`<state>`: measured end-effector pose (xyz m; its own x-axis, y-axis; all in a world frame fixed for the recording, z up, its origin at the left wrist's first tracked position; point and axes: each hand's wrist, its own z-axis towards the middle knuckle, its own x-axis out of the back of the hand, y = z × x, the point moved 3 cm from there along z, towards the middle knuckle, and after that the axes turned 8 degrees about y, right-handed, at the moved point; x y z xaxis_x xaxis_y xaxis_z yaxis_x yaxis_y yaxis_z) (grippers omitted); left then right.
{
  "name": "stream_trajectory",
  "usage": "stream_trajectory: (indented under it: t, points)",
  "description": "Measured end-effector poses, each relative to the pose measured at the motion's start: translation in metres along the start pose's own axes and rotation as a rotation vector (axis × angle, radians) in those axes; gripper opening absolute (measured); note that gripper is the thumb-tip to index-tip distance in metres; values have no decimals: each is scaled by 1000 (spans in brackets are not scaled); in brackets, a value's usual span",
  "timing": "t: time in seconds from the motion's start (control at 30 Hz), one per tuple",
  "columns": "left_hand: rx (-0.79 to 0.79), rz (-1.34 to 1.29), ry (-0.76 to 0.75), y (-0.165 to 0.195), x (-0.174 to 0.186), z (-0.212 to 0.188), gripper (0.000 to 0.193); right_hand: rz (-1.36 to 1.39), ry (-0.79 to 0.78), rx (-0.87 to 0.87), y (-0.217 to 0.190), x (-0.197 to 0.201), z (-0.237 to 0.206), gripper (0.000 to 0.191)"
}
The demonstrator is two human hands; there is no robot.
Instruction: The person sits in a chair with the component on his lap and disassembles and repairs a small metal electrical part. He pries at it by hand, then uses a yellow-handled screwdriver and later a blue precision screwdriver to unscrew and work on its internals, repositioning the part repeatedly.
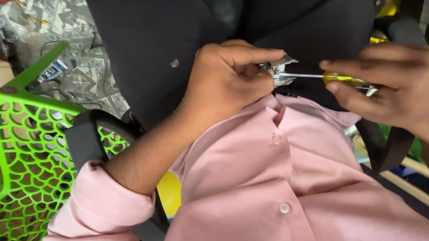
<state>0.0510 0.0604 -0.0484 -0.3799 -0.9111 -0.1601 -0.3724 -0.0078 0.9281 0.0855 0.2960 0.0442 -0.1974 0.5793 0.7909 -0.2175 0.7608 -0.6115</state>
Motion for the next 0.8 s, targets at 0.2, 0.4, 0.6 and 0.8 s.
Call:
stream_trajectory:
  t: [0.2,0.4,0.6,0.8]
  points:
    - [159,-67,-87,-25,-14,-3,30,-61,-23,-16,13,-15,-35,28]
    - [71,8,-144,-29,-17,0,31,-72,77,72,11,-27,-54,31]
    - [90,83,-211,-29,-17,8,30,-16,21,55,13,-36,-54,33]
    - [233,81,-225,-30,-18,12,28,-18,23,45,13,-41,-57,33]
